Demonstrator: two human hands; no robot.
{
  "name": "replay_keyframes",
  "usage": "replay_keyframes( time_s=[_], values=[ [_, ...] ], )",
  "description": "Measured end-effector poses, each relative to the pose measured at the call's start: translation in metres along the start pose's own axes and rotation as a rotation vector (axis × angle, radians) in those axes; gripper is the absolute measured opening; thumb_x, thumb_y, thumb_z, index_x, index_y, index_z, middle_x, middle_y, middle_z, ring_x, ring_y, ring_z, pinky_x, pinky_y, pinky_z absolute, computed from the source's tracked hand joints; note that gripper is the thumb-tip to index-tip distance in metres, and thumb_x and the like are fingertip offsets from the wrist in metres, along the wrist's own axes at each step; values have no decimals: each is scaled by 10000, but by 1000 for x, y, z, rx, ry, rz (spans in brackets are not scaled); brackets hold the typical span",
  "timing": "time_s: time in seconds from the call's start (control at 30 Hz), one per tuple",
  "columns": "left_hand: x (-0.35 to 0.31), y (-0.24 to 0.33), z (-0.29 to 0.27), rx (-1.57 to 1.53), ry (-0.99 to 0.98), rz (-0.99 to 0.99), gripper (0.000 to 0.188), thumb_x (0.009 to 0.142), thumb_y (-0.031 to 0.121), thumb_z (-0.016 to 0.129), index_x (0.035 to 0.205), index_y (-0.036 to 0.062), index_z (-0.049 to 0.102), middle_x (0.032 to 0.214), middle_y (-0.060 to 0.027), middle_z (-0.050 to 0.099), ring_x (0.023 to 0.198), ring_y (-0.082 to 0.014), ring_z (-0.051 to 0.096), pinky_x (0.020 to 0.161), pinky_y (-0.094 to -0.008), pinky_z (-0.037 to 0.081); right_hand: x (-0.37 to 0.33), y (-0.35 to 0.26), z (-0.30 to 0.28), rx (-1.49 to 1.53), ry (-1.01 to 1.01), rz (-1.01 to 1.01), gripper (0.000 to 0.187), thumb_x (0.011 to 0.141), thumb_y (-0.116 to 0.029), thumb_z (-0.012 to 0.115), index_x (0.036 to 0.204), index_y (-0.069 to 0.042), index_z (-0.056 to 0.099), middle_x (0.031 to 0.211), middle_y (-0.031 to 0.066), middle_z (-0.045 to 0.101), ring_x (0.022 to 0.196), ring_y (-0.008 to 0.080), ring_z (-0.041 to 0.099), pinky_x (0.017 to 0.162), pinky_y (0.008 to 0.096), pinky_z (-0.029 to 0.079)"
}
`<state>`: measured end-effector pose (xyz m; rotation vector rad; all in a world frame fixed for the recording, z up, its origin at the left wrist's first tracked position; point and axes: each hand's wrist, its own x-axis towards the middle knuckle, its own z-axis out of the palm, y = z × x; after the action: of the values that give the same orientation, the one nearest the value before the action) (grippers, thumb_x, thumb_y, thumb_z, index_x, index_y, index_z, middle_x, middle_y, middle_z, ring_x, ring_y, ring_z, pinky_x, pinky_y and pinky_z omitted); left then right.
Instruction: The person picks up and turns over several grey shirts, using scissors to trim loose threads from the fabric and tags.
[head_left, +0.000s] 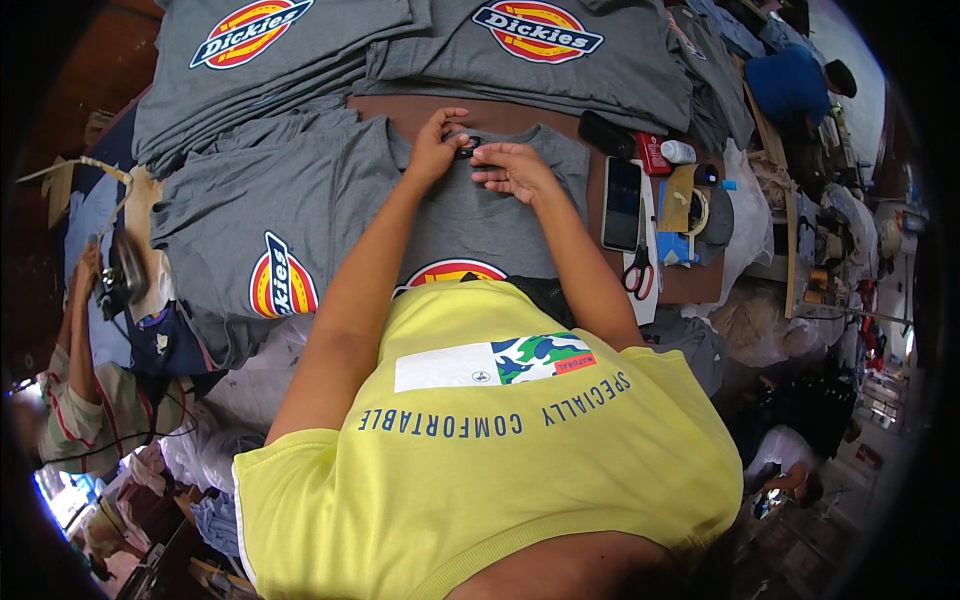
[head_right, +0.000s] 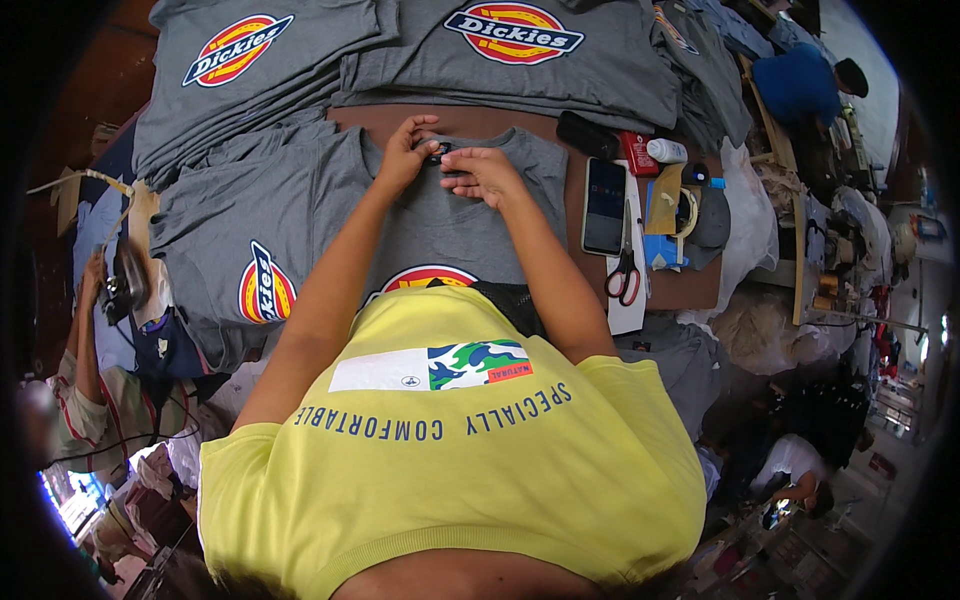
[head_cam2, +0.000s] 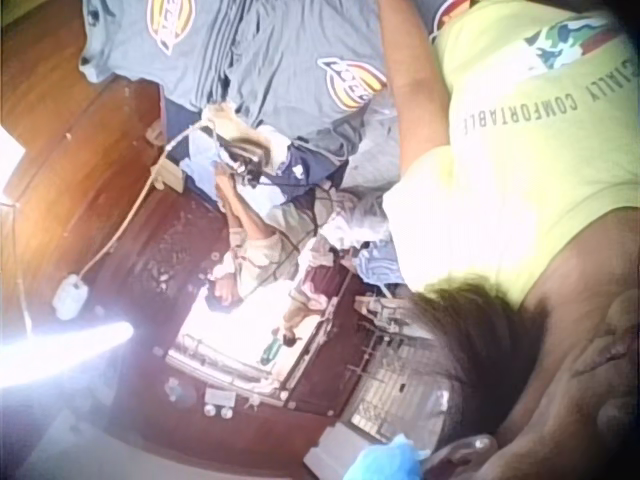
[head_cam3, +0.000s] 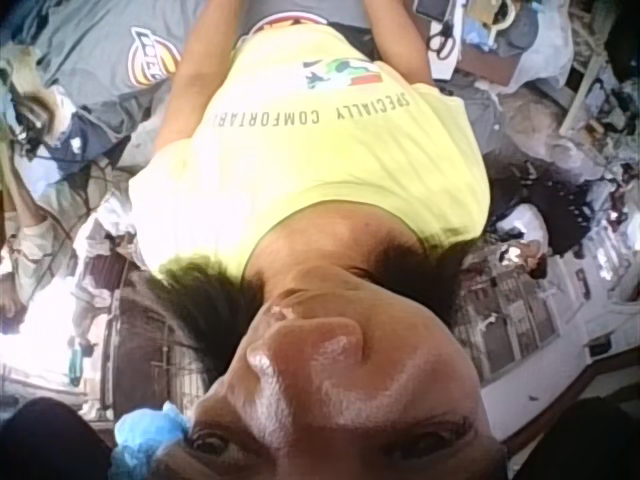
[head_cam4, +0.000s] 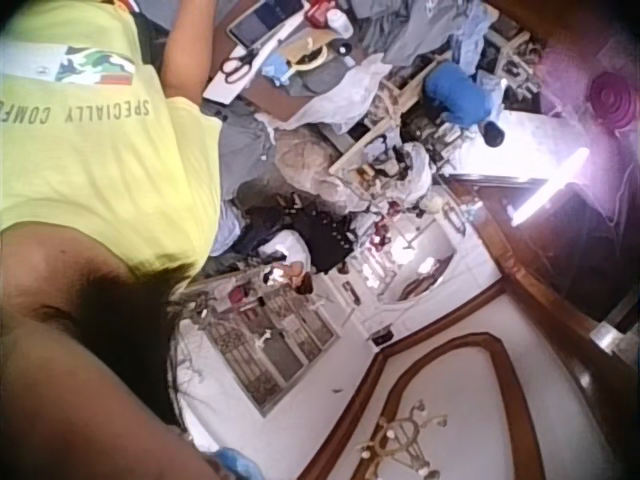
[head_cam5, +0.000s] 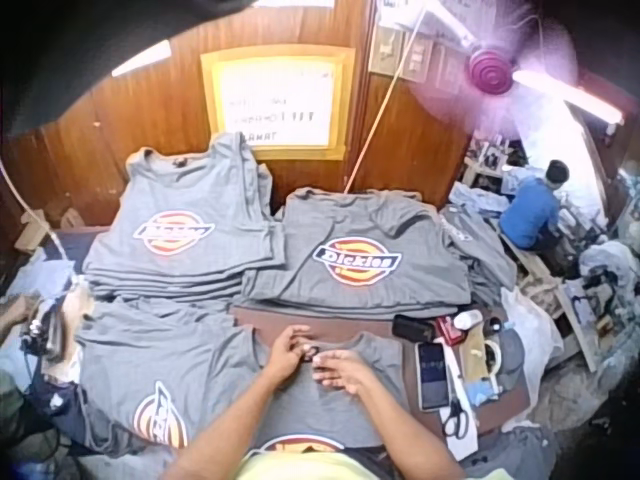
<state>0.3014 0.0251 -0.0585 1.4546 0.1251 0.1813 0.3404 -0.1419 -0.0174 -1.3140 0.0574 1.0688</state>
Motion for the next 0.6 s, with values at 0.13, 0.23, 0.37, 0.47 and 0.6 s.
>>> replay_keyframes(
  time_s=[0.13, 0.23, 0.37, 0.47, 0.6],
  values=[
    [-3, 1, 2, -53, 16, 19, 368, 770, -92, 523, 1116, 28, 479, 812, -47, 574, 770, -91, 542, 706, -200, 429, 5, 1, -4, 141, -83, 36, 216, 819, -179, 612, 971, -36, 556, 866, 53, 627, 696, 141, 638, 508, 190, 503],
    [-4, 3, 3, -96, 39, 20, 371, 771, -90, 523, 1119, 27, 476, 808, -45, 575, 768, -90, 542, 708, -199, 429, 8, 2, -6, 208, -126, 50, 196, 820, -171, 610, 957, -38, 564, 853, 52, 626, 681, 140, 636, 496, 185, 504],
    [-5, 5, 3, -93, 57, 12, 377, 768, -89, 531, 1122, 29, 476, 810, -46, 578, 770, -88, 543, 708, -198, 428, 8, -1, -7, 256, -170, 94, 161, 817, -163, 614, 923, -45, 585, 848, 52, 626, 673, 131, 633, 482, 177, 503],
    [-5, 8, 5, -82, 70, 14, 383, 767, -86, 540, 1124, 37, 478, 813, -48, 579, 773, -88, 544, 707, -197, 426, 14, 4, -12, 411, -223, 127, 165, 810, -168, 620, 917, -44, 602, 836, 54, 630, 681, 144, 630, 498, 186, 494],
    [-5, 4, 4, -18, 107, 49, 392, 766, -78, 553, 1130, 47, 479, 810, -49, 581, 774, -92, 548, 704, -200, 424, 10, 2, -1, 315, -192, 48, 177, 818, -170, 607, 933, -37, 589, 803, 57, 632, 669, 126, 627, 493, 181, 488]
  ],
)
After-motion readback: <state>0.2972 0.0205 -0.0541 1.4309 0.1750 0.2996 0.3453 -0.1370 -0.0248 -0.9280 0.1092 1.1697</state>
